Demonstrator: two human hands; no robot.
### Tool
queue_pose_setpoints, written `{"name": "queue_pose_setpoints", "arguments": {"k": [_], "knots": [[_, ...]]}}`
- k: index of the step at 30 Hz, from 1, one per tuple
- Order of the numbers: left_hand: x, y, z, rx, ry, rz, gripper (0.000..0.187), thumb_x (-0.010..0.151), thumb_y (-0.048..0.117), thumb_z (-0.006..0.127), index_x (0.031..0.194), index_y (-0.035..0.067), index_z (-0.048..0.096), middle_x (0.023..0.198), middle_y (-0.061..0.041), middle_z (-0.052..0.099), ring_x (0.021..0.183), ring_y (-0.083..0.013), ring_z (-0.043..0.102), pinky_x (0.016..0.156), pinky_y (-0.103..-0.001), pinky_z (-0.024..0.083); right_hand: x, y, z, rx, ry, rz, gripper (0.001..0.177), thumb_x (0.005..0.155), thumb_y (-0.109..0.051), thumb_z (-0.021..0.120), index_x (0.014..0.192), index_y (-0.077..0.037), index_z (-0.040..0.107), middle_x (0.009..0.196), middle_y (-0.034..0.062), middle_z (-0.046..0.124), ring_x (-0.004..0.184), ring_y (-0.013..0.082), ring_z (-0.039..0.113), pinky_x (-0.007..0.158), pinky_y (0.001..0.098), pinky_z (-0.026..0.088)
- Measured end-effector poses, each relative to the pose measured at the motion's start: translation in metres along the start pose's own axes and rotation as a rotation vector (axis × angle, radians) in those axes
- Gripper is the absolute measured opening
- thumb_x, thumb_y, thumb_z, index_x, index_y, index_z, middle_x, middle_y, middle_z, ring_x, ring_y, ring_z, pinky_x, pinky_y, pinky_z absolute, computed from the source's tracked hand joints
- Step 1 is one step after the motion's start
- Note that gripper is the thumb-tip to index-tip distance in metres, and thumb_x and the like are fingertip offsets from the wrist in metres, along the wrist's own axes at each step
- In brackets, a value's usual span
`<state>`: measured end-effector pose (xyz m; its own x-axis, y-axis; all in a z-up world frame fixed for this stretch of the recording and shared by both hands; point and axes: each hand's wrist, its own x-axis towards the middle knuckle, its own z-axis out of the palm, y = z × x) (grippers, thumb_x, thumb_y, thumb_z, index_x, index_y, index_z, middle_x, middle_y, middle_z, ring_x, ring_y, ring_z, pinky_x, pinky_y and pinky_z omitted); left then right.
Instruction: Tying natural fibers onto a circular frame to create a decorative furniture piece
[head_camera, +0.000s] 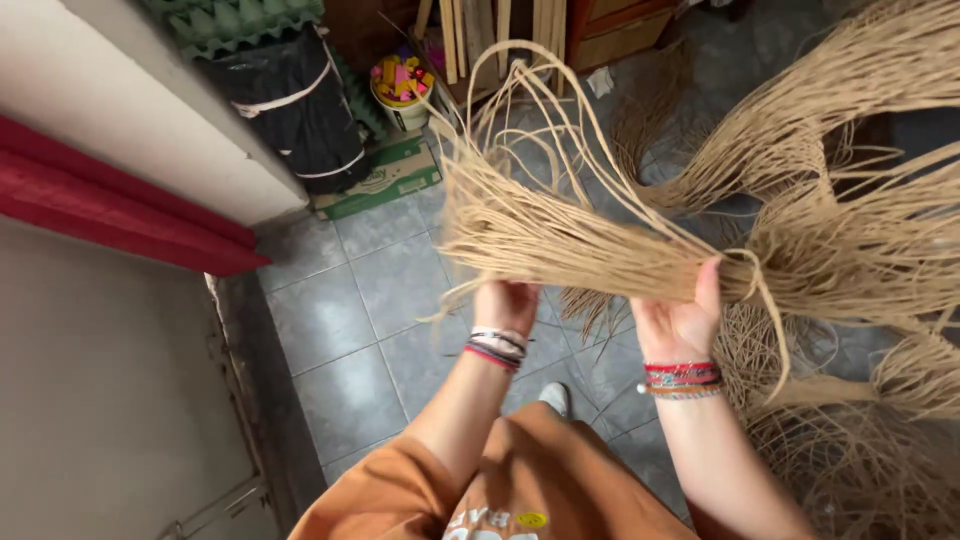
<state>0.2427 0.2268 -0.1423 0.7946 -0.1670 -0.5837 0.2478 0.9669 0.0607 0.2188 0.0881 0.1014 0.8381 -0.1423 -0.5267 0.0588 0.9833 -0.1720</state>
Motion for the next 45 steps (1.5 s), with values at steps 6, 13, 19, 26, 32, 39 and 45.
{"name": "queue_pose_setpoints", "arguments": {"k": [6, 13, 19, 26, 32, 39, 45], "knots": [[-0.018, 0.041, -0.025, 0.191, 0.048, 0.016, 0.031, 0.1, 0.037, 0.064, 0.114, 0.011, 0.071, 0.106, -0.008, 0.075, 0.092, -0.0308, 0.076, 0.089, -0.049, 0.063, 0.016, 0.006, -0.035, -0.189, -0.037, 0.087, 0.062, 0.085, -0.035, 0.083, 0.136, -0.013, 0.056, 0.132, 0.0093, 0.067, 0.124, 0.0287, 0.063, 0.115, 0.0555, 0.049], [-0.059, 0.071, -0.07, 0.452, 0.123, -0.017, 0.038, 0.099, 0.044, 0.061, 0.117, 0.012, 0.071, 0.106, -0.008, 0.076, 0.086, -0.0268, 0.077, 0.085, -0.045, 0.064, 0.033, 0.027, -0.057, -0.547, -0.26, 0.131, 0.041, 0.081, -0.024, 0.081, 0.119, -0.014, 0.069, 0.127, 0.0058, 0.069, 0.123, 0.0278, 0.062, 0.116, 0.052, 0.047], [-0.165, 0.116, 0.036, 0.905, 0.159, 0.049, 0.037, 0.097, 0.043, 0.066, 0.106, 0.007, 0.071, 0.105, -0.016, 0.077, 0.096, -0.0325, 0.076, 0.086, -0.044, 0.062, 0.044, 0.043, -0.04, -0.742, -0.389, -0.006, 0.031, 0.084, -0.015, 0.077, 0.114, -0.021, 0.071, 0.113, -0.0021, 0.071, 0.115, 0.0199, 0.065, 0.112, 0.0454, 0.051], [-0.217, 0.135, 0.104, 1.326, -0.262, -0.155, 0.08, 0.101, 0.069, 0.031, 0.109, 0.005, 0.079, 0.098, -0.017, 0.079, 0.103, -0.0288, 0.076, 0.09, -0.039, 0.058, 0.071, 0.032, -0.099, -0.541, -0.292, 0.085, 0.057, 0.074, -0.02, 0.07, 0.127, -0.029, 0.051, 0.115, -0.0087, 0.06, 0.12, 0.0168, 0.058, 0.116, 0.0427, 0.047], [-0.125, 0.096, 0.051, 1.648, -0.054, 0.725, 0.011, 0.096, 0.025, 0.073, 0.1, 0.025, 0.083, 0.09, -0.001, 0.079, 0.086, -0.0226, 0.077, 0.073, -0.032, 0.063, 0.066, 0.023, -0.092, -0.462, -0.501, 0.102, 0.034, 0.065, -0.025, 0.066, 0.095, -0.023, 0.05, 0.081, -0.0071, 0.049, 0.083, 0.0095, 0.052, 0.096, 0.0315, 0.046], [-0.075, 0.066, 0.034, 1.982, -0.091, 0.867, 0.035, 0.099, 0.024, 0.057, 0.125, 0.045, 0.067, 0.093, 0.004, 0.075, 0.093, -0.0241, 0.074, 0.085, -0.041, 0.06, 0.061, -0.013, -0.085, -0.384, -0.82, 0.289, 0.021, 0.07, -0.03, 0.067, 0.08, -0.026, 0.049, 0.07, -0.0094, 0.052, 0.071, 0.011, 0.053, 0.095, 0.0483, 0.045], [-0.086, 0.084, 0.033, 2.406, -0.525, 1.06, 0.02, 0.081, 0.033, 0.078, 0.099, 0.027, 0.071, 0.104, 0.003, 0.062, 0.104, -0.0233, 0.06, 0.086, -0.039, 0.056, 0.039, -0.006, -0.055, -0.298, -0.824, 0.236, 0.022, 0.072, -0.031, 0.063, 0.09, -0.023, 0.055, 0.07, -0.0068, 0.052, 0.069, 0.0128, 0.054, 0.085, 0.0435, 0.049]]}}
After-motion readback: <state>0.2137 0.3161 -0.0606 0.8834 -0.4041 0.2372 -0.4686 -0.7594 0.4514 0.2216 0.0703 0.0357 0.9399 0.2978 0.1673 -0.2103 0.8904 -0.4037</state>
